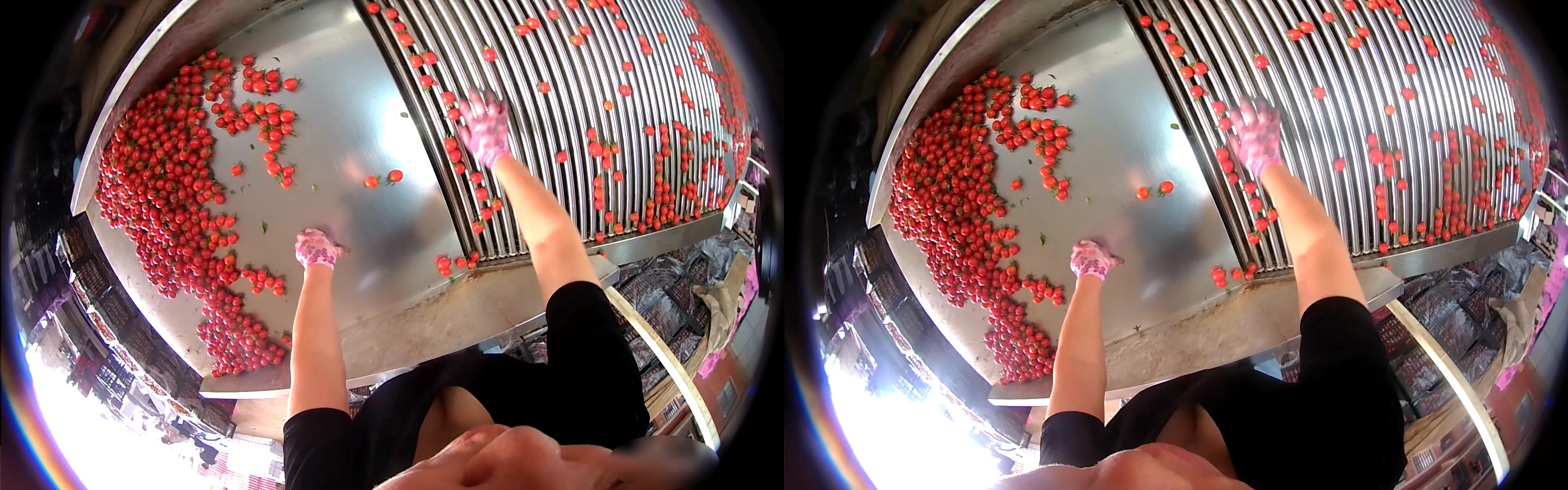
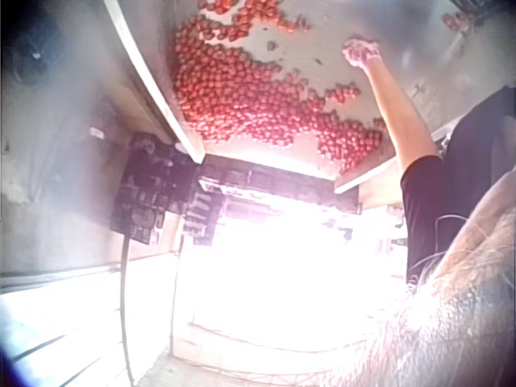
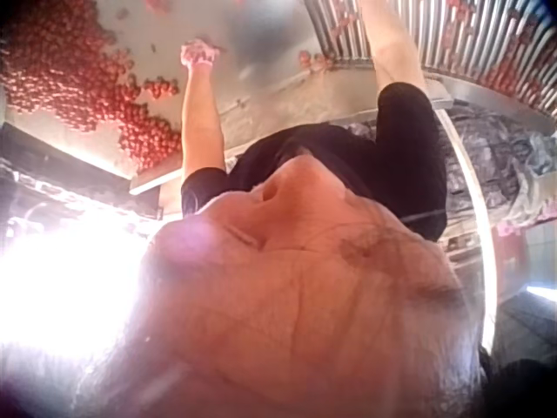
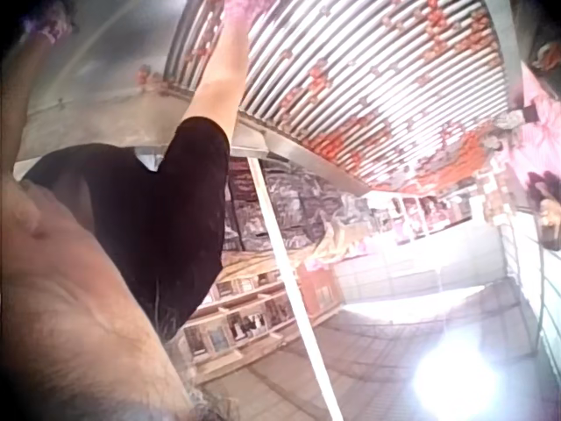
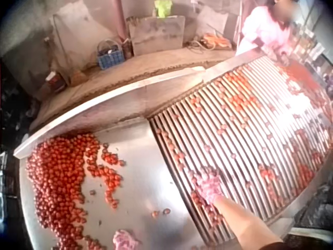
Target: The person sorts small red tomatoes on a moving conveyor belt, using their gloved hands to move the tomatoes between different sections of the belt and into crates.
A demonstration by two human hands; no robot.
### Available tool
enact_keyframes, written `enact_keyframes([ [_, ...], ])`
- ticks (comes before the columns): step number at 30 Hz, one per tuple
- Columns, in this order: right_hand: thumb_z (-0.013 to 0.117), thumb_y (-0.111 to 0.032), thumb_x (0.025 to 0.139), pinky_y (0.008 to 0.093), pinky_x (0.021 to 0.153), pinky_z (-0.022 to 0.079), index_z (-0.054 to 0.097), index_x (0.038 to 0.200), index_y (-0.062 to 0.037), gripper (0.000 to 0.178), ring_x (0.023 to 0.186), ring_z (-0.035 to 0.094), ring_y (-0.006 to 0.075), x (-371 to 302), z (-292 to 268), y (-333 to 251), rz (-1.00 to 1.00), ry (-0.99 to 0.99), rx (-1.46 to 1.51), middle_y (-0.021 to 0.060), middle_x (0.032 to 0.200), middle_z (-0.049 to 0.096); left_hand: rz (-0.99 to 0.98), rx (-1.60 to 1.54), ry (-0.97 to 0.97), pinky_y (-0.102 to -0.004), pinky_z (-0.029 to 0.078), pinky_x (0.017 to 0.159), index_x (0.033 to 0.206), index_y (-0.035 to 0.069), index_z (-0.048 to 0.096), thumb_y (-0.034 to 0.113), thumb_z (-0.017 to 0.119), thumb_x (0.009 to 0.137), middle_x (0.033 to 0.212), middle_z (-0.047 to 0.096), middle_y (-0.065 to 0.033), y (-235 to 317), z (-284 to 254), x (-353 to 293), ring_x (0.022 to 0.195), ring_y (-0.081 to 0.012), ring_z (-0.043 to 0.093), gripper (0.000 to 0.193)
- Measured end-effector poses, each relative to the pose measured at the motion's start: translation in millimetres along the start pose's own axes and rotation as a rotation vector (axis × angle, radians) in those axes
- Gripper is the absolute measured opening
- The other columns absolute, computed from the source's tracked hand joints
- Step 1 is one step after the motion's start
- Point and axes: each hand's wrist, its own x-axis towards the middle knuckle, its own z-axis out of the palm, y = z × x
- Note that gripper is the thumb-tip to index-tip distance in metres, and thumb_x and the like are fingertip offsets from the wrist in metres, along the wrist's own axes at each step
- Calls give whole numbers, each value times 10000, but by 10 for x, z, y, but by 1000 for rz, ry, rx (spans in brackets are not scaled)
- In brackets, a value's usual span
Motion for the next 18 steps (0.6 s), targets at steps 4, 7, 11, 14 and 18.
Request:
enact_keyframes([
  [4,518,-284,929,622,1163,189,488,1428,-189,509,1442,265,366,-1074,163,-340,-59,-175,48,-3,1577,312,17,24,15,-378,528,963,1332,-84,435,595,889,543,1306,536,-208,23,-4,13,1191,-291,579,1136],
  [7,535,-173,893,607,1169,192,543,1376,-187,484,1444,281,349,-1927,460,-326,-271,-122,292,-5,1569,329,55,71,-43,-381,529,965,1336,-66,453,613,876,553,1321,530,-214,71,-18,101,1208,-289,572,1119],
  [11,511,-137,920,515,1162,291,557,1348,-166,432,1376,422,271,-2170,214,190,-293,-164,293,79,1475,476,3,93,-54,-406,527,970,1362,-41,461,622,854,587,1343,529,-189,31,-76,38,1228,-291,557,1093],
  [14,495,-256,960,463,1041,430,487,1405,-127,464,1241,514,237,-2200,473,1315,171,-26,-822,111,1503,427,113,107,-44,-416,525,977,1370,-36,455,605,855,607,1361,516,-193,14,15,124,1249,-300,538,1073],
  [18,630,-389,837,510,1115,367,273,1550,-210,817,1419,297,431,-2274,94,2493,1172,-35,236,134,1612,207,35,58,31,-420,543,954,1319,-58,497,576,872,607,1349,543,-209,62,10,16,1208,-311,586,1025],
])
